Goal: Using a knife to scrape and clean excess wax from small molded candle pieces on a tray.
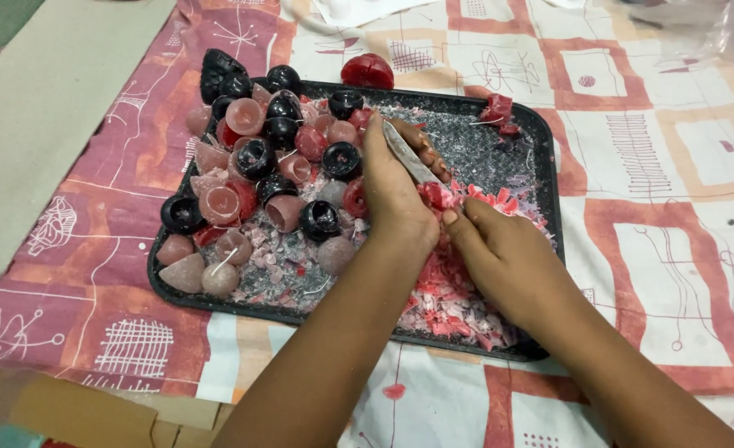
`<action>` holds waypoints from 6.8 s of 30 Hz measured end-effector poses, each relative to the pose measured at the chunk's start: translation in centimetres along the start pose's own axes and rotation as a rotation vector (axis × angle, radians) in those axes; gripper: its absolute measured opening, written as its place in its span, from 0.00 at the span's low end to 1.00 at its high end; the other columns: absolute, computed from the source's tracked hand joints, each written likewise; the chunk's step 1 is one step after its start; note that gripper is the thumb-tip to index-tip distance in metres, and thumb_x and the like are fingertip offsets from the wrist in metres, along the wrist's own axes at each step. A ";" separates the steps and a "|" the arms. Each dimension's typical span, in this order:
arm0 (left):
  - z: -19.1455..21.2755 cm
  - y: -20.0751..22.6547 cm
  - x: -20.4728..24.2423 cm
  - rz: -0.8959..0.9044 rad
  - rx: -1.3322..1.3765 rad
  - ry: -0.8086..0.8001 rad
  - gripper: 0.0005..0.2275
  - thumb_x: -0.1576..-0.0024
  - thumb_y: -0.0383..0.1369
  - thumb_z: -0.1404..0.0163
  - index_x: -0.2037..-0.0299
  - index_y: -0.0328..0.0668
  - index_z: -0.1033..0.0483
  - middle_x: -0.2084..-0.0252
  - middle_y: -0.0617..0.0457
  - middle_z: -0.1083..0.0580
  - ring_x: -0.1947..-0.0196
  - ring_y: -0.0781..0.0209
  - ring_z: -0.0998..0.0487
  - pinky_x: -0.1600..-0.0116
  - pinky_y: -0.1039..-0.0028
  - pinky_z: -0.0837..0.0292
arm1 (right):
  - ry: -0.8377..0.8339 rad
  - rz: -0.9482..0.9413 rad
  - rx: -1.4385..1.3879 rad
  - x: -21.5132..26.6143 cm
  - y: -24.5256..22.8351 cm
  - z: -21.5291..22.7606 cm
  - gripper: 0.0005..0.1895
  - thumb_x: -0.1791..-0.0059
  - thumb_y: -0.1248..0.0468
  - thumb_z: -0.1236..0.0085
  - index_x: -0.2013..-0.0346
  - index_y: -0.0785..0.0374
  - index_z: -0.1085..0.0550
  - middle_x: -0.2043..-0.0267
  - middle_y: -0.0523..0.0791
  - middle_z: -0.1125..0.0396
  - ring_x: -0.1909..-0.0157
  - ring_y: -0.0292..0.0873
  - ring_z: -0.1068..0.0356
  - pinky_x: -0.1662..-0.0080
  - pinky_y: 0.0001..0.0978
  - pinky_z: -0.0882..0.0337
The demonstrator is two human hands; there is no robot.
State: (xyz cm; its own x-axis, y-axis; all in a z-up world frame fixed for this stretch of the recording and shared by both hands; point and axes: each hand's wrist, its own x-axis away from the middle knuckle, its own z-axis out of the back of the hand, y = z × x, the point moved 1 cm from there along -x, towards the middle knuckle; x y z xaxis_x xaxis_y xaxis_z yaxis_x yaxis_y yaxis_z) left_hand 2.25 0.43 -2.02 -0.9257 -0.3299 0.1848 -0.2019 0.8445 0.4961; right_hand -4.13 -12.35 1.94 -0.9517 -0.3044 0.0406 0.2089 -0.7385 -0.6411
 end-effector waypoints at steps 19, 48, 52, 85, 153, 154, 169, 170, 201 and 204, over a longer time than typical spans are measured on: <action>-0.6 0.4 1.1 -0.078 -0.358 0.047 0.24 0.34 0.52 0.72 0.64 0.43 0.31 0.70 0.54 0.28 0.70 0.63 0.29 0.66 0.70 0.31 | 0.097 -0.033 -0.117 -0.5 1.4 0.4 0.23 0.51 0.48 0.40 0.75 0.67 0.28 0.86 0.46 0.40 0.82 0.37 0.45 0.77 0.38 0.43; 2.5 5.3 0.8 -0.254 -0.856 -0.214 0.08 0.37 0.36 0.51 0.61 0.41 0.23 0.72 0.55 0.25 0.78 0.69 0.29 0.75 0.77 0.36 | 0.138 0.134 -0.330 -1.3 2.6 2.6 0.21 0.49 0.51 0.41 0.76 0.64 0.33 0.86 0.39 0.45 0.83 0.31 0.47 0.79 0.33 0.47; 2.5 6.8 1.7 -0.287 -0.937 -0.211 0.07 0.38 0.34 0.49 0.61 0.40 0.20 0.72 0.55 0.24 0.75 0.73 0.27 0.70 0.82 0.31 | 0.096 0.062 -0.347 -0.5 1.7 3.0 0.22 0.49 0.50 0.41 0.76 0.65 0.33 0.86 0.40 0.46 0.83 0.34 0.50 0.79 0.36 0.49; 5.7 10.7 1.5 -0.912 -2.174 -0.085 0.25 0.44 0.47 0.43 0.42 0.38 0.26 0.36 0.42 0.31 0.33 0.42 0.37 0.36 0.43 0.45 | 0.160 0.148 -0.141 -0.6 1.3 2.7 0.25 0.49 0.46 0.44 0.78 0.65 0.33 0.88 0.47 0.40 0.85 0.42 0.43 0.78 0.42 0.45; 3.7 15.0 8.8 -0.881 -2.020 -0.300 0.20 0.45 0.39 0.39 0.48 0.37 0.27 0.53 0.45 0.21 0.54 0.51 0.19 0.50 0.60 0.24 | 0.166 0.129 -0.218 -0.5 1.5 3.4 0.24 0.48 0.44 0.47 0.73 0.62 0.27 0.87 0.44 0.40 0.84 0.38 0.42 0.77 0.38 0.44; 2.7 13.9 8.3 -0.880 -2.020 -0.294 0.20 0.45 0.39 0.39 0.48 0.37 0.27 0.53 0.45 0.21 0.54 0.51 0.19 0.50 0.60 0.24 | 0.162 0.132 -0.217 -0.8 1.8 3.3 0.24 0.48 0.44 0.47 0.73 0.62 0.27 0.87 0.44 0.40 0.84 0.38 0.42 0.77 0.38 0.44; -1.8 3.2 1.8 -0.504 -1.573 -0.843 0.15 0.49 0.40 0.41 0.58 0.41 0.29 0.65 0.45 0.22 0.64 0.49 0.18 0.59 0.61 0.24 | 0.176 -0.023 -0.618 -2.7 4.1 3.6 0.19 0.50 0.48 0.40 0.58 0.61 0.25 0.80 0.39 0.41 0.80 0.34 0.45 0.77 0.29 0.46; -1.5 3.2 1.7 -0.494 -1.625 -0.820 0.17 0.52 0.41 0.41 0.60 0.41 0.29 0.67 0.46 0.22 0.65 0.48 0.18 0.61 0.59 0.25 | 0.179 0.059 -0.532 -2.9 4.4 3.4 0.20 0.52 0.49 0.37 0.59 0.63 0.25 0.77 0.38 0.37 0.77 0.31 0.42 0.74 0.27 0.42; 1.2 2.4 0.5 -0.094 -1.330 -0.926 0.27 0.50 0.36 0.39 0.42 0.32 0.32 0.52 0.44 0.21 0.52 0.58 0.19 0.47 0.69 0.23 | 0.142 0.272 -0.403 -1.6 3.8 3.1 0.36 0.50 0.54 0.41 0.28 0.57 0.36 0.59 0.40 0.29 0.64 0.31 0.37 0.62 0.24 0.35; 1.0 2.6 0.5 -0.046 -1.273 -0.929 0.27 0.47 0.39 0.39 0.41 0.34 0.33 0.51 0.48 0.23 0.50 0.62 0.21 0.45 0.71 0.24 | 0.110 0.212 -0.359 -1.6 3.9 3.3 0.45 0.56 0.52 0.35 0.26 0.53 0.38 0.61 0.43 0.28 0.65 0.31 0.35 0.61 0.25 0.33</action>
State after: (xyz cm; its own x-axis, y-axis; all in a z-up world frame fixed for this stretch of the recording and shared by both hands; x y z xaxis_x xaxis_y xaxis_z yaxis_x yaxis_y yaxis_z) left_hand 0.93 2.86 -1.54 -0.8882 0.4239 -0.1773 -0.2872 -0.2108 0.9344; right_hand -1.08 -16.67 1.89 -0.9184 -0.3465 -0.1909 0.3298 -0.4043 -0.8531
